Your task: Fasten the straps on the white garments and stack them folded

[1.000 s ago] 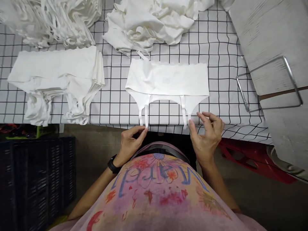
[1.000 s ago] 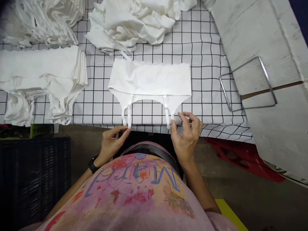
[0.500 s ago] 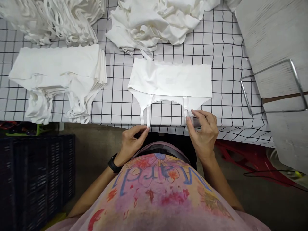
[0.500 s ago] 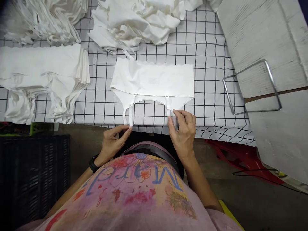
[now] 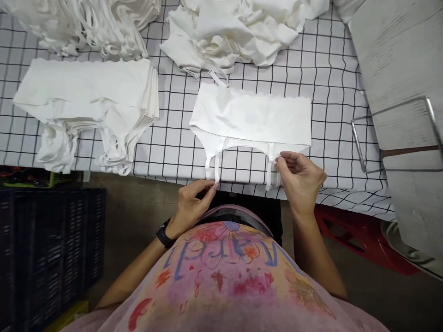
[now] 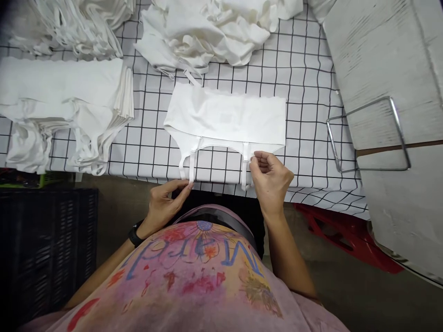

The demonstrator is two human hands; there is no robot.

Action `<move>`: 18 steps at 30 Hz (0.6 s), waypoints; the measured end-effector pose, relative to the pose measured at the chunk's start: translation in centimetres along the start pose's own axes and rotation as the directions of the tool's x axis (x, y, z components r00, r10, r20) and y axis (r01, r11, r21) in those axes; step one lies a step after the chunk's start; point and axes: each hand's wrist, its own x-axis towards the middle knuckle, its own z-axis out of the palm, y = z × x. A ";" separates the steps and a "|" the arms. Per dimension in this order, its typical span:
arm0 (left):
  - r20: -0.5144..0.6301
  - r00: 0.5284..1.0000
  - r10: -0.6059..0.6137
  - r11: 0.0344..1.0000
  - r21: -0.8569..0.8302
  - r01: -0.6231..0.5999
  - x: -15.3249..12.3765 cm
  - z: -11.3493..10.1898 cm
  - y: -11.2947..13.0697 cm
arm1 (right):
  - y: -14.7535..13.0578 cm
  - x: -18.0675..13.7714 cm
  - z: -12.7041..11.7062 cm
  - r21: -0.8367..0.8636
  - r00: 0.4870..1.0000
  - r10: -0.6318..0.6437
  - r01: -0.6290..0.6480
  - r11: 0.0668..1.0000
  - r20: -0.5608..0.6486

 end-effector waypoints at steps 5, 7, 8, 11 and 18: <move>-0.006 0.993 0.114 0.992 0.045 -0.114 0.1 0.1 -0.2 | -0.3 0.1 -0.2 -0.020 0.998 -0.042 0.043 0.999 0.050; 0.004 0.979 0.205 0.972 0.113 -0.204 0.1 0.1 -0.3 | -0.7 0.0 0.0 -0.104 0.986 -0.149 0.156 0.982 0.070; 0.015 0.970 0.243 0.958 0.154 -0.243 0.1 0.0 -0.3 | -0.8 -0.1 0.2 -0.138 0.979 -0.190 0.199 0.970 0.075; 0.037 0.949 0.312 0.911 0.271 -0.310 0.1 0.0 0.0 | -1.1 -0.1 0.4 -0.155 0.979 -0.195 0.201 0.967 0.052; -0.039 0.924 0.381 0.843 0.424 -0.330 1.3 0.1 1.2 | -0.3 0.8 -0.3 0.235 0.973 0.205 -0.225 0.945 0.109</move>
